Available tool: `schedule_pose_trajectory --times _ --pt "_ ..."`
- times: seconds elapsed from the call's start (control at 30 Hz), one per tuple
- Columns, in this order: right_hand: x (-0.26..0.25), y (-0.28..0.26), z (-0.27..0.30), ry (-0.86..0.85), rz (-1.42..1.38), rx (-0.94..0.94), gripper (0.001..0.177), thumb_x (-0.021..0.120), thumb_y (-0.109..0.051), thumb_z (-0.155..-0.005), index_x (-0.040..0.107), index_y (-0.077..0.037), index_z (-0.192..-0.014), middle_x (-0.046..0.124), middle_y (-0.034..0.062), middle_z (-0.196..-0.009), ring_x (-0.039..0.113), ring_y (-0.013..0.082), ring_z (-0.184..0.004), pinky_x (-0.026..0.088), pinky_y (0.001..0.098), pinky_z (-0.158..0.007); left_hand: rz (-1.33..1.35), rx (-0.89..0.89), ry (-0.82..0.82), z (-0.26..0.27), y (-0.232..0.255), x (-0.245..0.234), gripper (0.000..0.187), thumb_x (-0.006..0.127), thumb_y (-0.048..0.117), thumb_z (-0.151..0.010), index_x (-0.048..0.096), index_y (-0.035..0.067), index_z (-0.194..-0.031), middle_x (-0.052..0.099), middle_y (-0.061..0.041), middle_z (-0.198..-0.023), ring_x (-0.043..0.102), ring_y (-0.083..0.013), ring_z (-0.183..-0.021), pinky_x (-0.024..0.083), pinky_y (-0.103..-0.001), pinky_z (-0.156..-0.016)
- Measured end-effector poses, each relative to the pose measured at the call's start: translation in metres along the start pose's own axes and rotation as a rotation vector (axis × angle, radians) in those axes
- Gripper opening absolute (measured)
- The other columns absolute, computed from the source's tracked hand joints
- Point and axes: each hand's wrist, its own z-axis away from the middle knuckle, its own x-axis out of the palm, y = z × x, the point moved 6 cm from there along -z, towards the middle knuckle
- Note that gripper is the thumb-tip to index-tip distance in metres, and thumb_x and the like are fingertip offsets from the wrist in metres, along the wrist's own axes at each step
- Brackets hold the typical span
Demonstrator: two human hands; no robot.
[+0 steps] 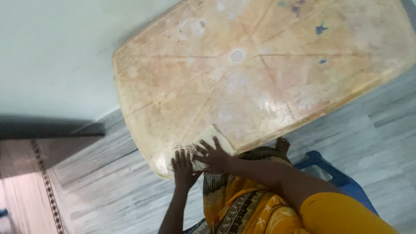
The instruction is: The person repeatedly wipes a large, light-colored plastic surface with a patterned cloth. The hands move the cloth across the surface in various directions, covering different areas throughout the clip.
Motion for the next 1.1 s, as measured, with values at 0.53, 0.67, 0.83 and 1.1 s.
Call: schedule_pose_trajectory --times 0.53,0.67,0.83,1.1 --pt "-0.191 0.405 0.410 0.276 0.250 0.469 0.079 0.061 -0.068 -0.087 0.045 -0.027 -0.153 0.035 0.0065 -0.165 0.026 0.0352 -0.154 0.014 0.0699 -0.119 0.224 0.575 0.119 -0.327 0.513 0.039 0.103 0.060 0.073 -0.088 0.031 0.008 -0.163 0.023 -0.023 -0.170 0.015 -0.0433 -0.159 0.010 -0.071 -0.122" --pt "-0.262 0.485 0.441 0.240 0.375 0.775 0.076 0.056 -0.065 -0.091 0.041 -0.033 -0.158 0.029 0.0054 -0.169 0.019 0.0320 -0.157 0.011 0.0756 -0.117 0.233 0.501 0.091 -0.402 0.577 0.038 0.104 0.056 0.076 -0.087 0.029 0.010 -0.162 0.022 -0.021 -0.169 0.013 -0.0429 -0.157 0.007 -0.071 -0.119" --pt "-0.259 0.478 0.393 0.228 0.377 0.814 0.078 0.055 -0.067 -0.090 0.037 -0.033 -0.158 0.026 0.0101 -0.170 0.017 0.0338 -0.158 0.009 0.0812 -0.112 0.118 0.392 0.187 -0.390 0.543 0.032 0.089 0.054 0.065 -0.097 0.029 0.017 -0.167 0.022 -0.017 -0.173 0.012 -0.0385 -0.161 0.007 -0.069 -0.122" --pt "-0.204 0.330 0.227 0.166 0.193 0.421 0.077 0.057 -0.064 -0.092 0.035 -0.030 -0.157 0.024 0.0144 -0.166 0.015 0.0391 -0.155 0.007 0.0829 -0.111 0.193 -0.094 -0.027 -0.256 0.330 0.015 0.082 0.053 0.057 -0.095 0.026 0.018 -0.162 0.016 -0.016 -0.171 0.007 -0.0380 -0.158 0.007 -0.070 -0.118"
